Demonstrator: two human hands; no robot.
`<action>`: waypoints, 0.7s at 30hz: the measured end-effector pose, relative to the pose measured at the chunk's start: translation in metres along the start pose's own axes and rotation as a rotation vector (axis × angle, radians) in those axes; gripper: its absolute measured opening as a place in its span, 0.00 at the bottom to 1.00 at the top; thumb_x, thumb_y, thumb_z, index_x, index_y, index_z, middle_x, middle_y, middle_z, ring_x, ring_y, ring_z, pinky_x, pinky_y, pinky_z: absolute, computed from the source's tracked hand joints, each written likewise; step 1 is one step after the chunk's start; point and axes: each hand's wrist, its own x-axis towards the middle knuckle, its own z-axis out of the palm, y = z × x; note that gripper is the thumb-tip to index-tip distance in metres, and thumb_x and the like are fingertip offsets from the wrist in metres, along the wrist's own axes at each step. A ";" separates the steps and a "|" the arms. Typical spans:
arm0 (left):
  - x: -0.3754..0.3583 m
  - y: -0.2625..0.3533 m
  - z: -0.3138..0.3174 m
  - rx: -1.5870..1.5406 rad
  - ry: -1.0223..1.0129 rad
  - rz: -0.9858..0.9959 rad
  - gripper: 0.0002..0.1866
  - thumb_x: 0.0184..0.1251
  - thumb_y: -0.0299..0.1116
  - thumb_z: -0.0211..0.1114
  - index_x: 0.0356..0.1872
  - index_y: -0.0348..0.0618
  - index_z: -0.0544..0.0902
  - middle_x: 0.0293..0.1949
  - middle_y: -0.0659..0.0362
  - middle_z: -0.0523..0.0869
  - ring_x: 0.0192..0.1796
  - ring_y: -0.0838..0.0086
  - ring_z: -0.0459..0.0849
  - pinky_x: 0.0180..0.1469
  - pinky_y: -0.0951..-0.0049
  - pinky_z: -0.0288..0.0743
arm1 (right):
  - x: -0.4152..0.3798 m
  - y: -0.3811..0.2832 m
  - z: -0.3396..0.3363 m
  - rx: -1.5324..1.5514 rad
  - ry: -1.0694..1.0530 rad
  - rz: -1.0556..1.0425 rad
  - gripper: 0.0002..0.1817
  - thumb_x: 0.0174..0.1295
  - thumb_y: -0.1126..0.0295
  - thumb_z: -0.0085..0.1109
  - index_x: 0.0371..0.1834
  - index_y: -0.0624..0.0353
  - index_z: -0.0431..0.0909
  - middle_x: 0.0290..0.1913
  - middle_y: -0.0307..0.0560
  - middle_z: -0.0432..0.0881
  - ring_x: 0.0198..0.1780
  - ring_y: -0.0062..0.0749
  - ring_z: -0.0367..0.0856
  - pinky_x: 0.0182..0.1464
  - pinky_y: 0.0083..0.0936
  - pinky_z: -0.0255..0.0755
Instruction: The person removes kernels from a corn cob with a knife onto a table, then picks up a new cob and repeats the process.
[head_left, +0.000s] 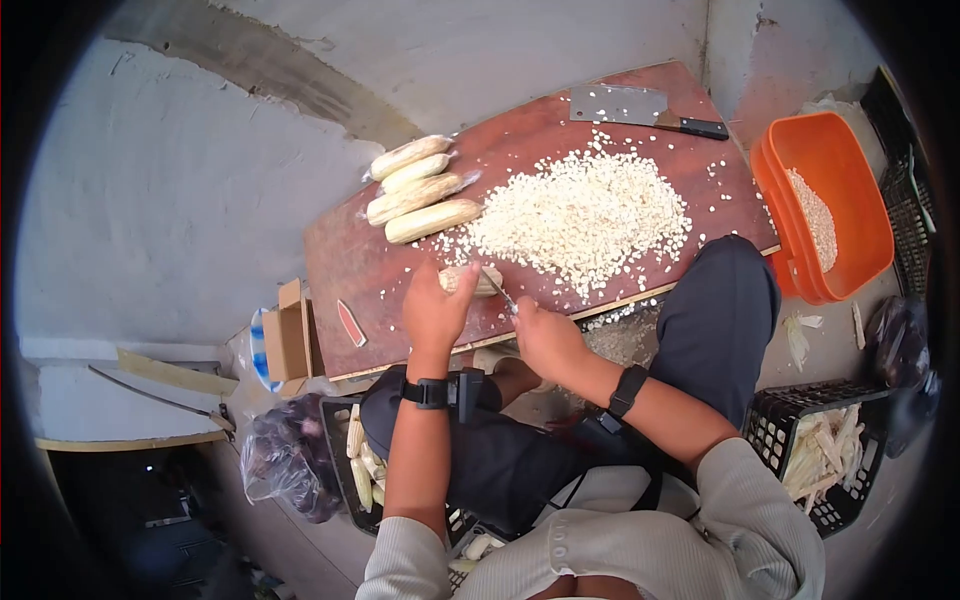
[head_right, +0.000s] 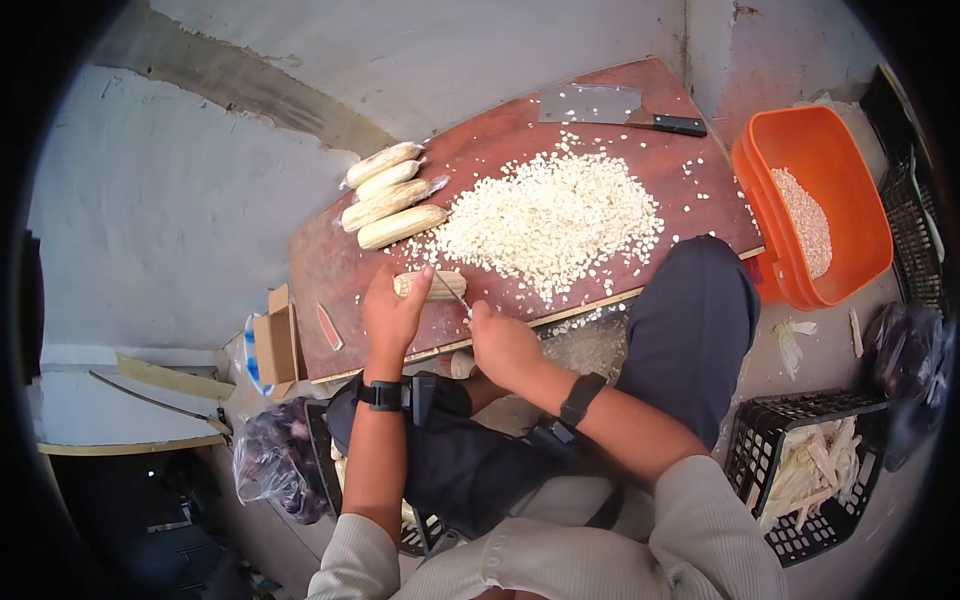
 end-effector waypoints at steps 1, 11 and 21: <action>-0.001 0.005 -0.003 -0.016 -0.010 -0.009 0.28 0.62 0.56 0.61 0.33 0.34 0.77 0.34 0.41 0.81 0.39 0.45 0.79 0.40 0.54 0.72 | 0.002 0.001 -0.004 -0.018 -0.034 0.005 0.11 0.67 0.66 0.45 0.36 0.65 0.66 0.23 0.58 0.79 0.26 0.54 0.81 0.29 0.48 0.73; -0.003 0.002 -0.015 0.081 -0.045 0.034 0.23 0.58 0.49 0.67 0.30 0.34 0.76 0.27 0.40 0.80 0.32 0.45 0.80 0.34 0.55 0.72 | 0.043 0.007 -0.058 -0.089 -0.121 -0.105 0.09 0.56 0.72 0.51 0.37 0.66 0.70 0.25 0.56 0.81 0.28 0.52 0.82 0.29 0.43 0.75; -0.001 -0.001 -0.033 0.053 -0.354 -0.132 0.23 0.53 0.47 0.72 0.34 0.33 0.77 0.26 0.41 0.83 0.33 0.47 0.83 0.35 0.57 0.75 | 0.010 0.015 -0.040 -0.210 -0.184 -0.230 0.10 0.65 0.67 0.49 0.34 0.64 0.69 0.19 0.50 0.78 0.22 0.44 0.80 0.24 0.38 0.74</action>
